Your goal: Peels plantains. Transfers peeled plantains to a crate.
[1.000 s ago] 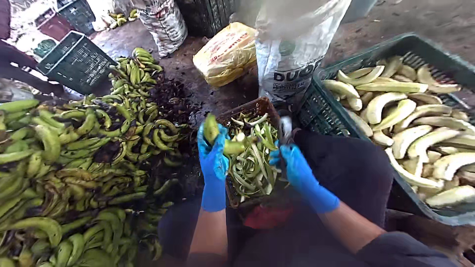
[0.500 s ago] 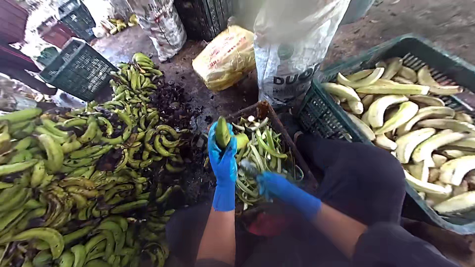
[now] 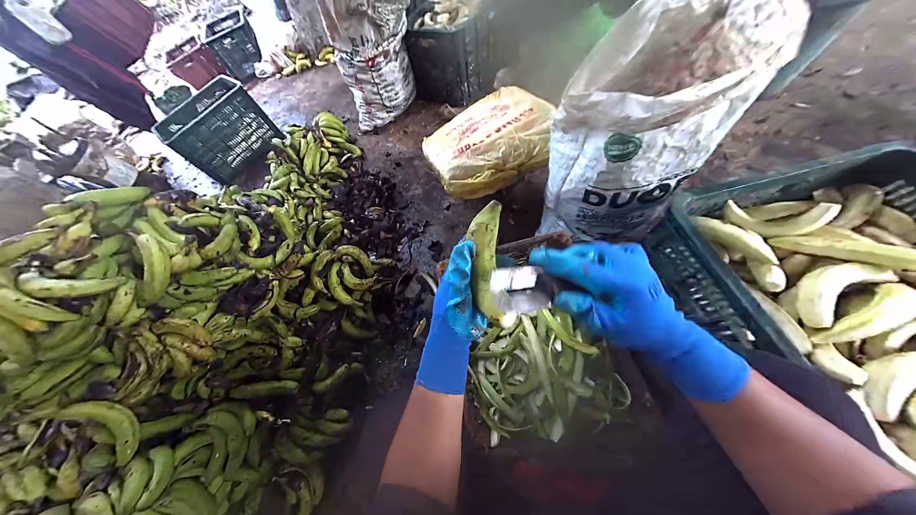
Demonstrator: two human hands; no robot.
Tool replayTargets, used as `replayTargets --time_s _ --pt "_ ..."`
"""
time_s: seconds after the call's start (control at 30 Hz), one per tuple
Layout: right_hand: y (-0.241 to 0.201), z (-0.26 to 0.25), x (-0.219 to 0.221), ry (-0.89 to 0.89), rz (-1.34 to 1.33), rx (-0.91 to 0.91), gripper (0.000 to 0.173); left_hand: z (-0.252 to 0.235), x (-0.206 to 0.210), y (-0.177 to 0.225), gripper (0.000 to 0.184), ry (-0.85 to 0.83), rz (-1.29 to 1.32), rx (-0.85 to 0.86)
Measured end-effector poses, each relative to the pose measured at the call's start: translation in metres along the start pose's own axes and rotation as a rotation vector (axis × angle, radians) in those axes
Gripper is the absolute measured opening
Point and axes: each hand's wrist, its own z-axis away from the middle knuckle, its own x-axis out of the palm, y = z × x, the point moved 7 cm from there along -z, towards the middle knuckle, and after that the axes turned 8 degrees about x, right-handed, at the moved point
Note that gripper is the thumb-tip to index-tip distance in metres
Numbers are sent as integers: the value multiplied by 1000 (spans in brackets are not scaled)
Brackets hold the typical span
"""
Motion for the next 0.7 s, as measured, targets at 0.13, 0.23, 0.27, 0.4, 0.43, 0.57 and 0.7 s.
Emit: replayTargets --time_s 0.13,0.23,0.27,0.4,0.43,0.57,0.7 --pt "-8 -3 11 64 82 45 45 14 -2 -4 42 -64 -91 -24" --pt "24 -30 -17 393 299 200 45 28 12 -19 41 -129 72 -174" --pt "34 -35 -23 440 314 264 49 29 13 -19 46 -143 130 -187" --pt "-7 -22 7 169 85 170 52 15 -16 13 47 -25 86 107" --pt "-23 -10 20 85 27 121 52 12 -23 23 48 -14 22 229" --pt "-38 -1 29 48 -34 34 48 19 -10 35 51 -78 -28 334" --pt "-1 -39 1 289 212 82 51 30 0 -10 47 -230 -44 -170"
